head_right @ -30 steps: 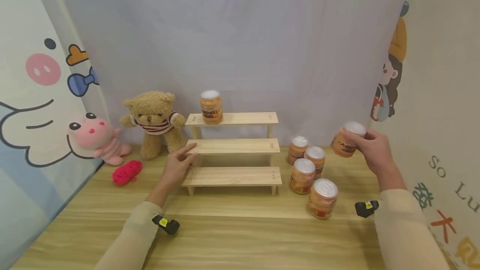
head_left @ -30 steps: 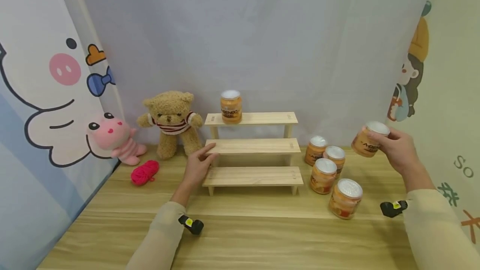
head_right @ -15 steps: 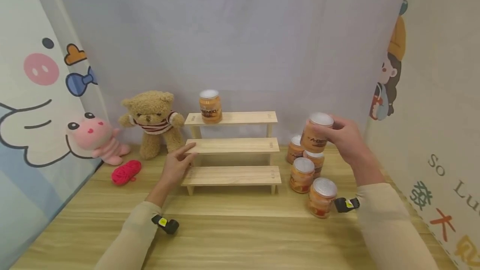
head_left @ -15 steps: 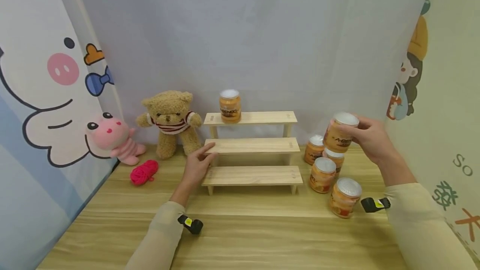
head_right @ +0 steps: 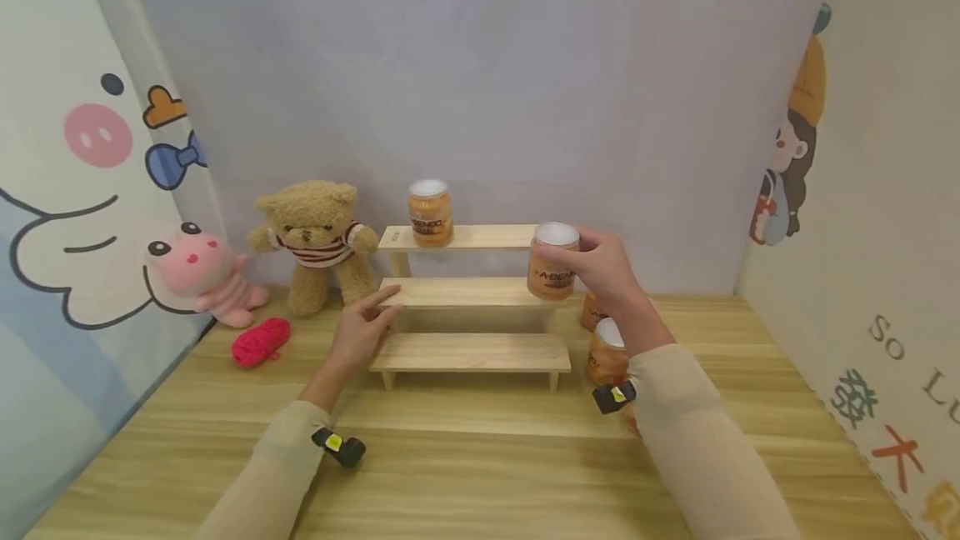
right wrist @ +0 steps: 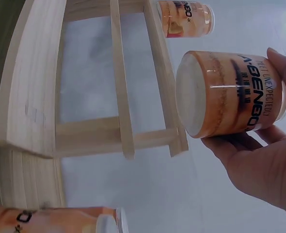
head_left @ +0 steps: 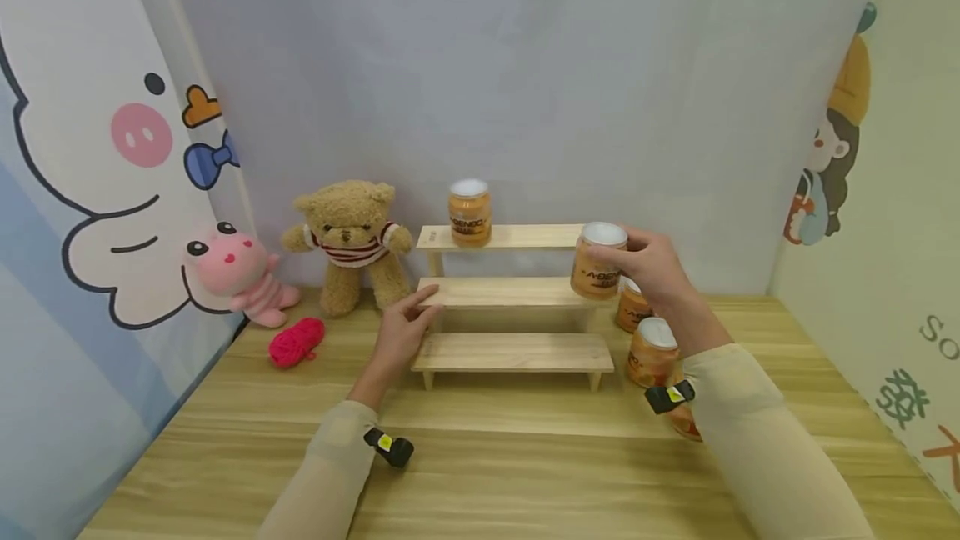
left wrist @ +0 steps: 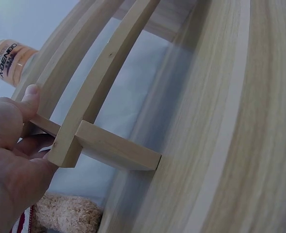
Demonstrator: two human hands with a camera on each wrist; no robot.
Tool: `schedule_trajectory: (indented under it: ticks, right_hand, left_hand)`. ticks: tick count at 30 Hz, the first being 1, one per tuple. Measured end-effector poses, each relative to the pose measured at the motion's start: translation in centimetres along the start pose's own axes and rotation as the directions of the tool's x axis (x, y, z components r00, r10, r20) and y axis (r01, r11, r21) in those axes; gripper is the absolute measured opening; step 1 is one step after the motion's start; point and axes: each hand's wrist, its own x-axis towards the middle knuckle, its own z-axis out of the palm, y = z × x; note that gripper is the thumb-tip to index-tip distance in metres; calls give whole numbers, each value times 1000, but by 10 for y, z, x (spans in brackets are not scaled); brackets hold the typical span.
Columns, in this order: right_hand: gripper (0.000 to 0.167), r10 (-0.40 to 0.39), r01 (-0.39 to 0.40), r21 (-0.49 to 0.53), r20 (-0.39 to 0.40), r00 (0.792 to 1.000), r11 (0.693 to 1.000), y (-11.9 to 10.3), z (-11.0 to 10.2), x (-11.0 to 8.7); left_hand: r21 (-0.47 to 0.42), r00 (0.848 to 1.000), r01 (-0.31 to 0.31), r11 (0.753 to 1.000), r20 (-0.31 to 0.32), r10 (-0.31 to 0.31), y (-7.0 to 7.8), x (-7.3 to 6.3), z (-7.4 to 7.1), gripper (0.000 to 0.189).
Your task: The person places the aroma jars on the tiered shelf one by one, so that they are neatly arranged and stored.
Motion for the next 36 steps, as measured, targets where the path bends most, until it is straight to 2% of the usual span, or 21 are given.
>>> schedule_trajectory:
  ticks: [6, 10, 16, 24, 28, 31, 36]
  right_hand:
    - [62, -2, 4, 27, -50, 999, 1000, -7, 20, 21]
    - [66, 28, -22, 63, -102, 994, 998, -11, 29, 41]
    - [61, 31, -29, 17, -138, 990, 999, -13, 40, 62]
    - [60, -16, 16, -5, -70, 997, 1000, -9, 51, 79]
    - [61, -8, 8, 3, -20, 1000, 1000, -4, 56, 90]
    - [59, -5, 5, 7, 14, 1000, 1000, -14, 60, 86]
    - [58, -18, 17, 18, 41, 999, 1000, -30, 63, 76]
  left_hand:
    - [5, 1000, 2, 1000, 8, -2, -1, 1, -1, 42]
    - [0, 1000, 7, 1000, 5, -7, -1, 1, -1, 41]
    - [1, 1000, -14, 1000, -6, 14, -1, 1, 0, 40]
    - [29, 1000, 4, 1000, 0, -4, 1, 3, -2, 41]
    - [51, 1000, 1, 999, 23, -2, 23, -5, -4, 40]
    - [60, 1000, -6, 998, 28, 4, 37, -12, -4, 40]
    - [43, 1000, -17, 999, 23, 16, 38, -13, -1, 38]
